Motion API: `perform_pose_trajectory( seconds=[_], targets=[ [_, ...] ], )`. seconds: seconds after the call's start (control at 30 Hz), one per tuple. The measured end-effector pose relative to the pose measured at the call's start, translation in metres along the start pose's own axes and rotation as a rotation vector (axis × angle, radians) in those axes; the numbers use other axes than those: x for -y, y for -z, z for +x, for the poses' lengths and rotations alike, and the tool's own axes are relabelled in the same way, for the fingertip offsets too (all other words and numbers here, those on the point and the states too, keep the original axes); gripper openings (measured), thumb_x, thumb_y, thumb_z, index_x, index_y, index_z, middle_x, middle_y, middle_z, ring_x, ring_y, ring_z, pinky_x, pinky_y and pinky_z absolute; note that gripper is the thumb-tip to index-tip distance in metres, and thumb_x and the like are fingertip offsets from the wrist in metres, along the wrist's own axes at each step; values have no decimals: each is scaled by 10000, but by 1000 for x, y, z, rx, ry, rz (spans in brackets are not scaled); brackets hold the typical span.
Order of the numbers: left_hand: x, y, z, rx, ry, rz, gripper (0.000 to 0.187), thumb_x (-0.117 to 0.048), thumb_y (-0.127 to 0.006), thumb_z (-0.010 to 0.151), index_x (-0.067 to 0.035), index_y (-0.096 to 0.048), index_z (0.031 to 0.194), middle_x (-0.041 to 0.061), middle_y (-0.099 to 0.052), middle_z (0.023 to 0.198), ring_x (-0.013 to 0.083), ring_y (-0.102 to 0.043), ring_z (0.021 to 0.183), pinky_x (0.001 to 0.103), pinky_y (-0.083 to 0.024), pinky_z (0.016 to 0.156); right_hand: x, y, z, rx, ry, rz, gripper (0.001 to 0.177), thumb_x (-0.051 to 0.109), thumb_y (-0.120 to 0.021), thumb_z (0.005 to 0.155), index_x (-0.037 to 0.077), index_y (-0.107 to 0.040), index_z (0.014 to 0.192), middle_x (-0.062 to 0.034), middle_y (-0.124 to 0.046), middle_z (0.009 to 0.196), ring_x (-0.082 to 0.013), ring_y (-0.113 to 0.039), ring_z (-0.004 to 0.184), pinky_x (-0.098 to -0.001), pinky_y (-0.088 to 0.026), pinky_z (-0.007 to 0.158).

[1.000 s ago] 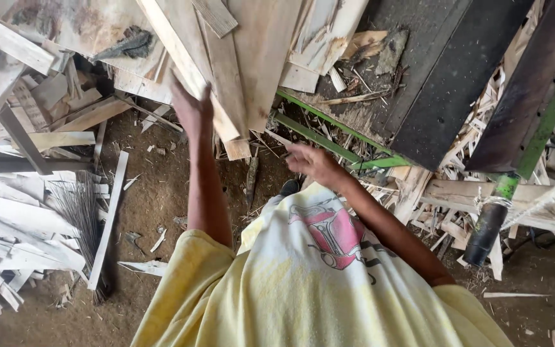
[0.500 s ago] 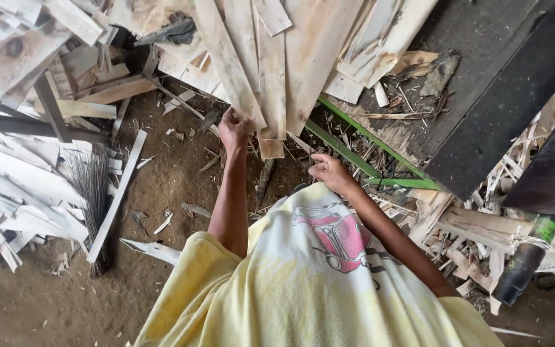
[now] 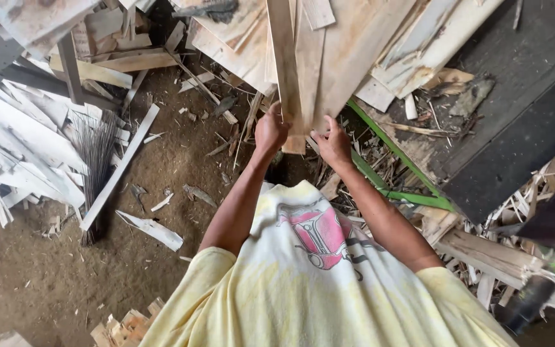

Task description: Trimming the edges of thin wood panels using a woodworking machine.

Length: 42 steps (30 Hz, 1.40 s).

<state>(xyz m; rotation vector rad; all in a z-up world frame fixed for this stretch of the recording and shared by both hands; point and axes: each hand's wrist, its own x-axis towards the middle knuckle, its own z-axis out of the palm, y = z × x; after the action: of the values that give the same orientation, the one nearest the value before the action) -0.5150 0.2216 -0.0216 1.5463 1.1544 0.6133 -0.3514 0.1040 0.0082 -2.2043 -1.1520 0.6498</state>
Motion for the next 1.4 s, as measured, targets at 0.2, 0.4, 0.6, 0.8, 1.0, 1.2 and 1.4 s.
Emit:
perform_pose_trajectory(
  seconds=[0.2,0.4,0.6,0.8,1.0,1.2,1.4],
  targets=[
    [-64,70,61,61,-60,646,713,-462,-755,937,-55,-461,1442,286,-479,1502,416,-508,1342,547,-479,1098,31,-29,75,-146,74,-82,680,297,-791,928,-8,-499,1461,-241,-625,1355,-324,-662,1144,-433,-559,983],
    [-10,50,222,9,-239,164,993,-430,-678,972,60,-109,1622,338,-136,1665,477,-199,1546,568,-249,1252,53,-43,169,-399,-68,-191,746,357,-822,942,-37,-467,1467,-273,-579,1376,-403,-542,1286,-497,-429,1107],
    [-28,36,288,-9,-247,91,1007,-403,-691,962,105,-92,1592,353,-202,1625,465,-247,1511,509,-244,1236,50,-35,259,-597,43,-190,754,337,-831,910,-63,-472,1440,-284,-582,1316,-444,-544,1233,-502,-439,1069],
    [-37,33,303,36,6,-374,933,-235,-777,879,76,-239,1574,307,-441,1556,385,-474,1442,436,-392,1202,71,-31,301,-402,-120,-257,569,305,-803,963,-3,-598,1396,-242,-632,1269,-418,-576,1191,-500,-471,1022],
    [-71,43,308,109,230,-302,839,-144,-773,874,12,-303,1552,235,-426,1566,333,-472,1409,402,-390,1179,72,-18,311,-295,-338,-124,475,341,-846,863,6,-655,1141,-179,-724,1075,-333,-695,997,-453,-549,876],
    [-28,12,318,2,170,-482,572,-88,-727,925,22,-469,1424,200,-532,1416,298,-547,1278,444,-459,1116,100,-4,304,-215,-481,169,482,363,-889,809,6,-685,1060,-141,-748,1002,-232,-708,918,-376,-569,801],
    [-40,34,295,259,297,-549,335,-216,-618,1006,25,-640,1238,125,-720,1121,202,-680,1016,359,-579,903,90,-44,294,-157,-435,241,592,329,-682,976,27,-466,1437,-185,-668,1188,-262,-660,1028,-377,-552,832]
  ],
)
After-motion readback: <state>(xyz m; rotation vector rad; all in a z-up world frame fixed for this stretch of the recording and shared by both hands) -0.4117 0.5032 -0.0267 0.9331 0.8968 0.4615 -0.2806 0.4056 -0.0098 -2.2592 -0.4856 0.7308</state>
